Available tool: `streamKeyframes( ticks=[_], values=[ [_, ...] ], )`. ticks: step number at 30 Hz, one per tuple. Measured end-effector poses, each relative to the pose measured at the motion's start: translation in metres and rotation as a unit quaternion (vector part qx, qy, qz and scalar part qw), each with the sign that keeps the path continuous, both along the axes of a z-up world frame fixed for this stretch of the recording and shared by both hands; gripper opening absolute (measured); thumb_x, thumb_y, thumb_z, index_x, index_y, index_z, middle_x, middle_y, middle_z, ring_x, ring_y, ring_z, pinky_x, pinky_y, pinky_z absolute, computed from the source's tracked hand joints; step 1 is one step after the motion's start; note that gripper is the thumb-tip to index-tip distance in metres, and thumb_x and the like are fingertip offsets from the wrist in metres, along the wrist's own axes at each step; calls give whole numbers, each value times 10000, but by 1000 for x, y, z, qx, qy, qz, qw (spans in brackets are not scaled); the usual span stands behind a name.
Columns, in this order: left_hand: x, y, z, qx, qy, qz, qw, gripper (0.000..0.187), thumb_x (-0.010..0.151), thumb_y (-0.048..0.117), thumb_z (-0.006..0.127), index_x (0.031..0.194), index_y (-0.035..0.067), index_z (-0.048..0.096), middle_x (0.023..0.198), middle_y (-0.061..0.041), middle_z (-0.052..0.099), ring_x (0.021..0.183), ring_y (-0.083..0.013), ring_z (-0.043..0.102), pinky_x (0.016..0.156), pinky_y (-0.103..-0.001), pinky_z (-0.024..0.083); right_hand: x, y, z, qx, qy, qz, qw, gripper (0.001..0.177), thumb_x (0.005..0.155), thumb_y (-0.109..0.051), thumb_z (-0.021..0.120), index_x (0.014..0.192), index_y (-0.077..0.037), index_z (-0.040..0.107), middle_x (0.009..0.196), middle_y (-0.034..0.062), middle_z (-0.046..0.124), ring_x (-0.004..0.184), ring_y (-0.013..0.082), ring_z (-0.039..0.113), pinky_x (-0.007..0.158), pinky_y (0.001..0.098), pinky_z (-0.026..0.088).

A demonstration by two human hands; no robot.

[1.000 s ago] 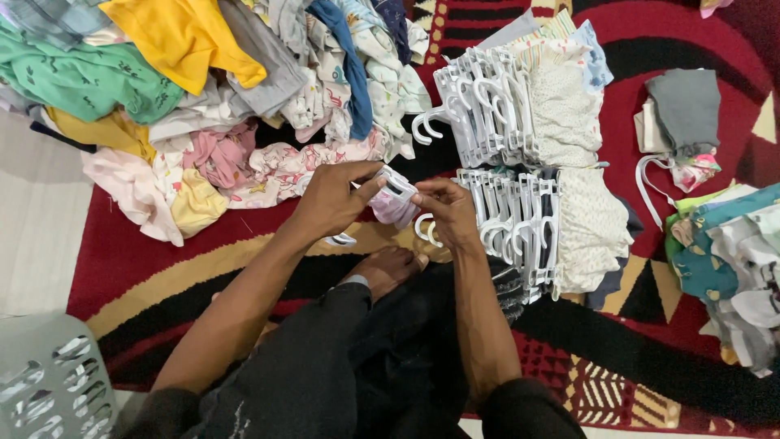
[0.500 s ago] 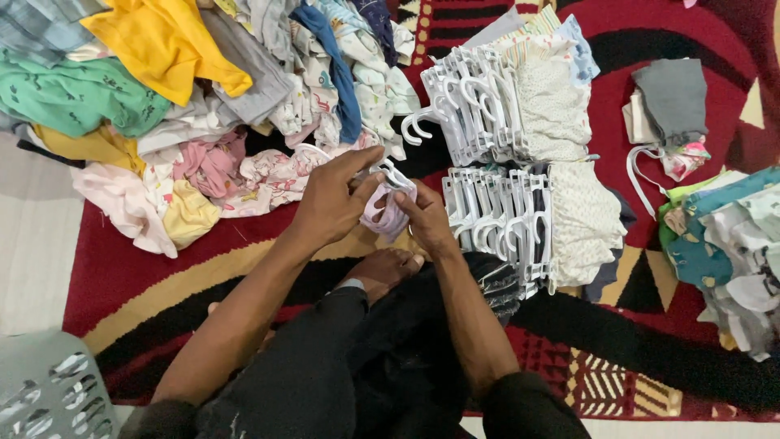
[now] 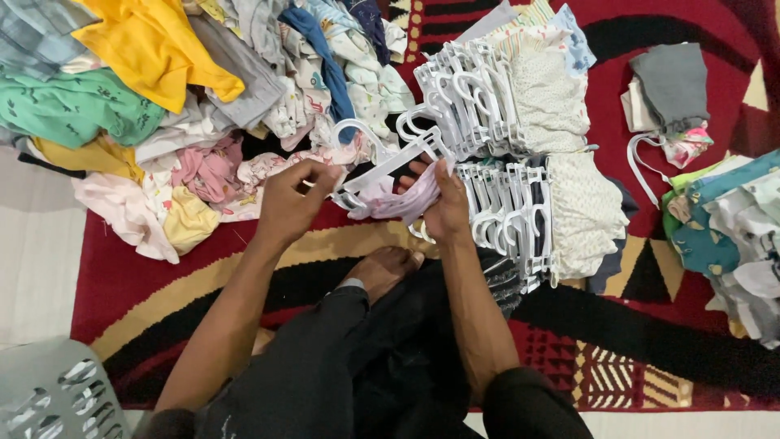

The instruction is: Hanging baby clothes onto plastic hangers from a pile on the floor.

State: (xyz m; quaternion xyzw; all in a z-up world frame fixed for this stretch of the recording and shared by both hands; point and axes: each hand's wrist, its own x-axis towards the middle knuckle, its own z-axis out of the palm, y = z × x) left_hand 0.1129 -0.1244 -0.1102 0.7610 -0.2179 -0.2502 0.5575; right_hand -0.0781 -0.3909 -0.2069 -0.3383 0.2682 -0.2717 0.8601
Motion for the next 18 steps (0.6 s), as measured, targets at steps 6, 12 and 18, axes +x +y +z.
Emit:
streamKeyframes(
  ticks=[6, 12, 18],
  values=[
    [-39, -19, 35, -13, -17, -228, 973, 540, 1039, 336, 960, 1345, -95, 850, 1465, -403, 809, 1396, -658, 732, 1219, -719, 556, -1, 6, -30, 13, -44, 64, 997, 459, 1218, -376, 760, 1388, 46, 820, 1301, 316, 890, 1119, 558, 888, 967, 788, 749],
    [-45, -27, -20, 17, 58, -198, 978, 312, 1046, 291, 953, 1229, 39, 957, 1119, -259, 912, 1099, -393, 866, 1014, -525, 645, 1, 28, 4, 16, -42, 78, 996, 485, 1192, -392, 797, 1396, 46, 832, 1297, 303, 894, 1130, 508, 903, 991, 711, 786],
    [-29, -24, 8, -5, 86, -104, 991, 345, 1127, 323, 895, 1346, 56, 897, 771, -100, 858, 788, -219, 851, 804, -359, 664, -3, 12, -35, -131, -3, 93, 987, 521, 1182, -269, 851, 1620, -14, 731, 1538, 229, 820, 1395, 397, 823, 1213, 587, 685]
  ],
)
